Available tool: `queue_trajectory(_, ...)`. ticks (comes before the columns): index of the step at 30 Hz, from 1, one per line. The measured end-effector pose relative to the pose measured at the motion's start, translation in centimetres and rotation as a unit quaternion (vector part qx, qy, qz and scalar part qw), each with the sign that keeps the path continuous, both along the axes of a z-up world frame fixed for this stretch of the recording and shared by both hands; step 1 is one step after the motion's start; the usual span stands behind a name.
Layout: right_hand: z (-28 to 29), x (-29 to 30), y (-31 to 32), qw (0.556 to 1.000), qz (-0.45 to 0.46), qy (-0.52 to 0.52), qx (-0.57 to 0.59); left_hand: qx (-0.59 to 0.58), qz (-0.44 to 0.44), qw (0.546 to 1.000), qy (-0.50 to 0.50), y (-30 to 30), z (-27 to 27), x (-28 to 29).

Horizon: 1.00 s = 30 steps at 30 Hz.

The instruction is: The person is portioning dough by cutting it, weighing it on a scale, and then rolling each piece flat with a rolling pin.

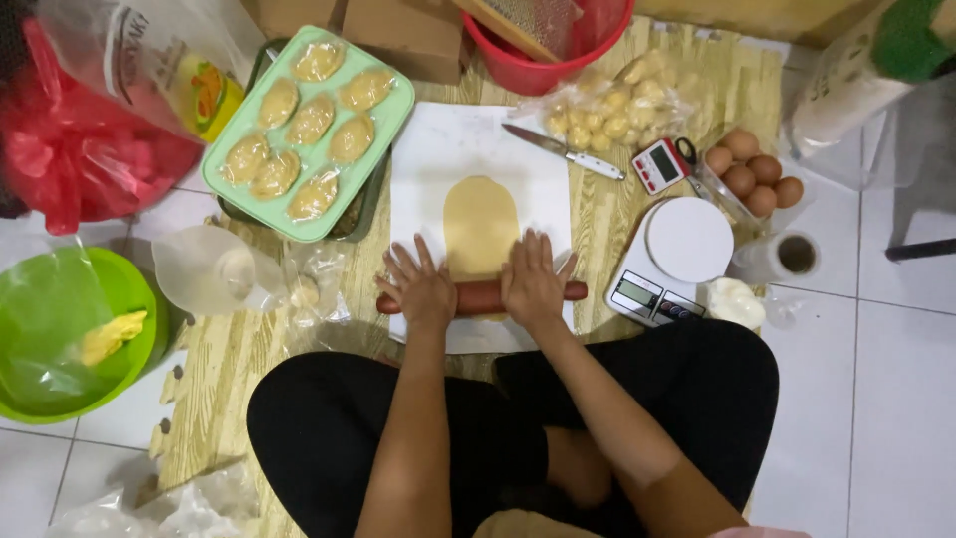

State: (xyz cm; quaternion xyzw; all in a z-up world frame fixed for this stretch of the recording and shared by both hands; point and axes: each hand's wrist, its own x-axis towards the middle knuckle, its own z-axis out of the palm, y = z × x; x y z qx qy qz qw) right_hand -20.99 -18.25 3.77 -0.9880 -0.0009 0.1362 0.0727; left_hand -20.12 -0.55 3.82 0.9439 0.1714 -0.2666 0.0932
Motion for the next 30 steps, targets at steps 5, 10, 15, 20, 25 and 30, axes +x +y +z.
queue_trajectory(5, 0.8, -3.1, 0.2, 1.000, 0.016, -0.014, -0.018, -0.022, 0.028, 0.999, 0.006, 0.1, -0.6, -1.5)
queue_trajectory(10, 0.9, -5.6, 0.2, 1.000, 0.011, -0.018, 0.011, -0.021, 0.035, 0.999, -0.011, -0.1, -0.2, -3.4)
queue_trajectory(15, 0.3, -6.7, 0.4, 0.998, -0.031, -0.033, 0.037, -0.036, 0.009, 0.999, -0.038, 0.0, 0.0, -3.9)
queue_trajectory(20, -2.6, -3.9, 0.0, 0.989, -0.042, -0.140, 0.039, -0.064, -0.027, 0.990, -0.119, 0.2, -0.8, -2.8)
queue_trajectory(25, -3.2, 0.9, 0.1, 0.959, -0.030, -0.279, 0.033, -0.086, -0.041, 0.955, -0.281, 0.7, -3.7, 0.0)
queue_trajectory(30, -1.8, 6.1, 0.3, 0.958, -0.014, -0.284, 0.039, -0.122, 0.014, 0.903, -0.413, 0.0, -3.4, 3.4)
